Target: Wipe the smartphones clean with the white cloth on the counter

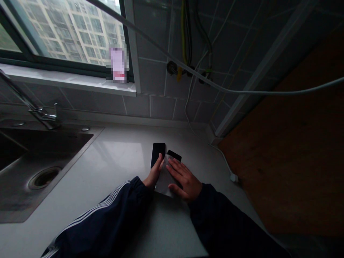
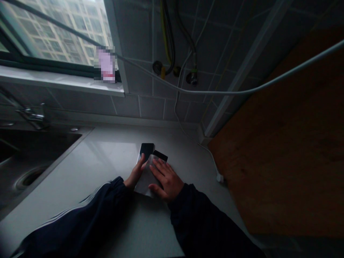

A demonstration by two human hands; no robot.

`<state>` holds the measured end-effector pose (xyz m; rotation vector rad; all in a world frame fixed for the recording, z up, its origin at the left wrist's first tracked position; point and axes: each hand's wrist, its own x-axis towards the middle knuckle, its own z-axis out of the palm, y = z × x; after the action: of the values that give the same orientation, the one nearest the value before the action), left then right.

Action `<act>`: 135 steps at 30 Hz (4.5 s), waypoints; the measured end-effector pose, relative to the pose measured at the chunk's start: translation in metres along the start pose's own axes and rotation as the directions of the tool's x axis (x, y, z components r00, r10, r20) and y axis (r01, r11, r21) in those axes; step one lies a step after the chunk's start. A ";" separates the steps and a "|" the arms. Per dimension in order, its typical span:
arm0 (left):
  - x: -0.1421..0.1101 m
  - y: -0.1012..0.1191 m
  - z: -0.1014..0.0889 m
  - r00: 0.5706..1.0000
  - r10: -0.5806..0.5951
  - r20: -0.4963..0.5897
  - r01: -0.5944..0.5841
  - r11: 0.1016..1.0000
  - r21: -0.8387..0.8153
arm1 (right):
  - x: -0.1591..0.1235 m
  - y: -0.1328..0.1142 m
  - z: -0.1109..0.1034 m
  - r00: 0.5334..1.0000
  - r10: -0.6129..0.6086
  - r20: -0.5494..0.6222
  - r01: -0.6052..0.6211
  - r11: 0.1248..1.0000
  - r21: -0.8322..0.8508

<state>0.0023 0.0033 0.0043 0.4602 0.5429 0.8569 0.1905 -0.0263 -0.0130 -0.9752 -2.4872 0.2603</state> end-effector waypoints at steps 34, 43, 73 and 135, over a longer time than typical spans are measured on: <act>0.001 -0.004 0.000 1.000 -0.010 0.005 0.010 0.999 -0.049 | 0.002 -0.017 -0.012 0.966 -0.083 -0.244 0.109 0.989 0.098; 0.006 -0.007 -0.004 0.999 0.032 0.029 -0.031 0.998 -0.052 | 0.007 -0.017 -0.014 0.937 -0.112 -0.330 0.168 0.975 0.148; 0.013 -0.011 -0.013 0.992 0.064 -0.104 -0.067 0.997 -0.026 | 0.001 -0.001 0.001 0.992 -0.054 -0.115 0.062 0.996 0.066; -0.002 -0.010 0.000 0.996 0.058 0.072 -0.065 0.993 0.095 | 0.007 0.003 -0.006 0.805 0.530 -0.265 -0.319 0.765 0.559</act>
<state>0.0067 -0.0045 -0.0014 0.5961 0.5102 0.8724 0.1909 -0.0193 -0.0060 -1.2187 -1.6554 0.7200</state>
